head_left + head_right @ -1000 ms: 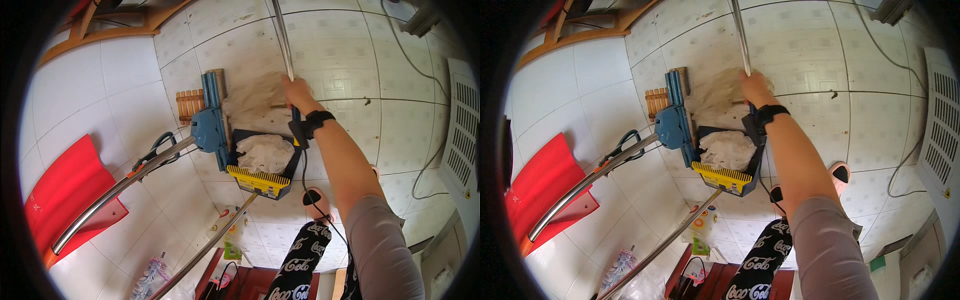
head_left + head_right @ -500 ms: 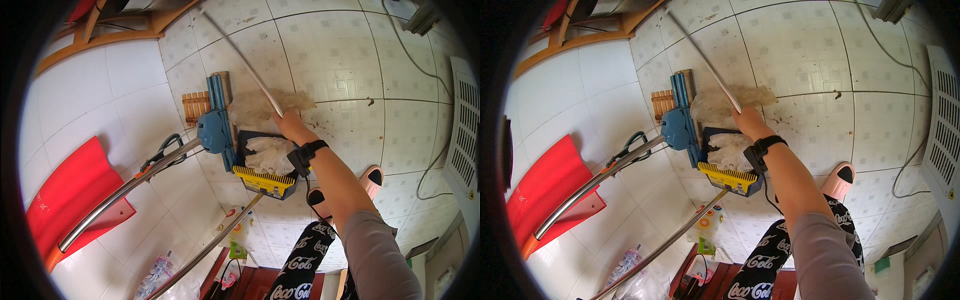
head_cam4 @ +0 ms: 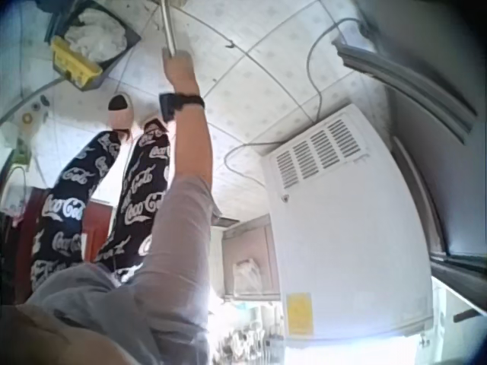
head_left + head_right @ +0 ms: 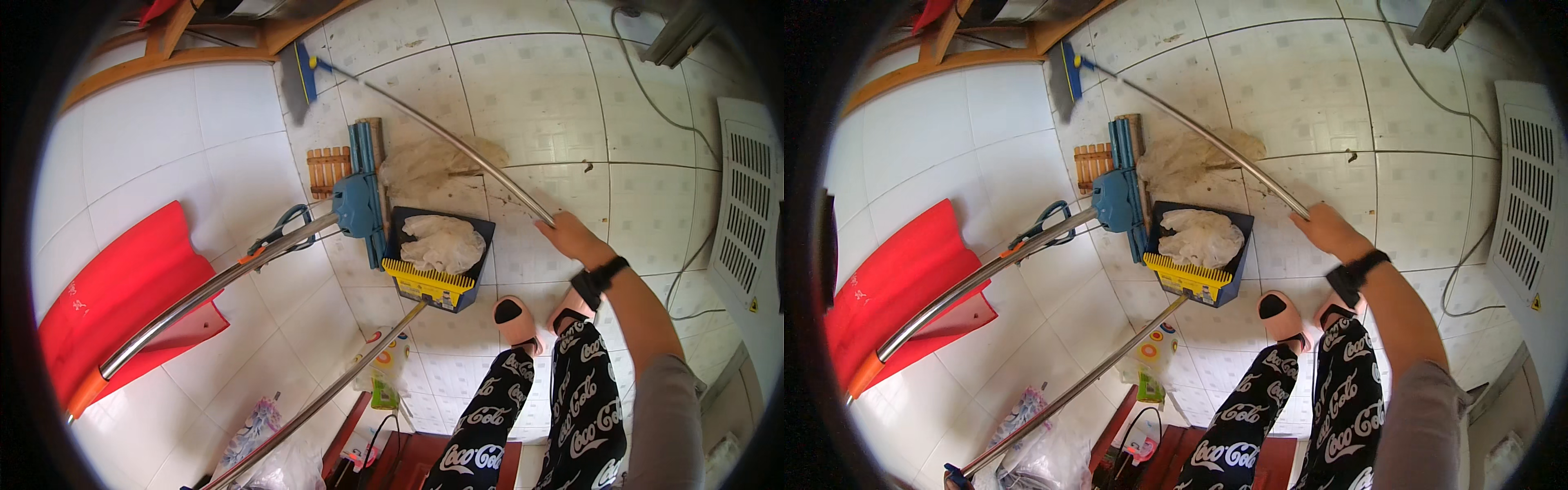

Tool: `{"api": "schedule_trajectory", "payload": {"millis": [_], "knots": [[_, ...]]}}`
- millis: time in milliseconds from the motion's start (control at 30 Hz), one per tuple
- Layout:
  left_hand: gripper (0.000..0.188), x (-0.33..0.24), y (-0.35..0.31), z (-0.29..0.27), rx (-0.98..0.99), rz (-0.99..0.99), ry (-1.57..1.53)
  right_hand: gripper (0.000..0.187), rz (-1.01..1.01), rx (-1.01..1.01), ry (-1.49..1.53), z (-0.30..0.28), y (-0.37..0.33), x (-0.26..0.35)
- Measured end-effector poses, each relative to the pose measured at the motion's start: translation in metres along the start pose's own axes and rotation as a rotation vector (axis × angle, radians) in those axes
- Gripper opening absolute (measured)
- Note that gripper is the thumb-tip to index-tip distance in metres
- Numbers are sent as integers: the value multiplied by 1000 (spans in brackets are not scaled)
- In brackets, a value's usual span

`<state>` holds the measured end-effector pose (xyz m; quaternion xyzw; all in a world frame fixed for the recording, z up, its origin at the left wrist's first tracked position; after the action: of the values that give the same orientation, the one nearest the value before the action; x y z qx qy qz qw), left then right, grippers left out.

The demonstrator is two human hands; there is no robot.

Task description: The person is picking up, organizing, and assembling cleaning tool components such as mop handles and broom heads in a kitchen environment.

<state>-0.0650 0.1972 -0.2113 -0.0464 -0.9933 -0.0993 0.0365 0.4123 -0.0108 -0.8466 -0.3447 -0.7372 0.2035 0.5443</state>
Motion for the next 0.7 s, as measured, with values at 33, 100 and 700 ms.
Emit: {"api": "schedule_trajectory", "payload": {"millis": [33, 100, 700], "knots": [[51, -1, 1, -2, 37, 20, 2, 46, 8, 22, -15, -9, -19, -5], [50, 8, 4, -2, 57, 61, -18, 42, -19, 4, -61, -35, -54, -17], [48, 20, 11, -23, 50, 91, -74, 35, 371, -290, 517, -29, -151, -56]]}}
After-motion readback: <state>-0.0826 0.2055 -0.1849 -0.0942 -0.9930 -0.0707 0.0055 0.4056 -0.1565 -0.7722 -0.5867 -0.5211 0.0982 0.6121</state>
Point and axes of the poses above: each hand's wrist, its own y-axis towards the middle knuckle, its own z-axis out of the palm, x = y × z, the point moved 4 cm from there along y, towards the middle knuckle, and after that the axes turned 5 degrees about y, right-handed, at the moved point
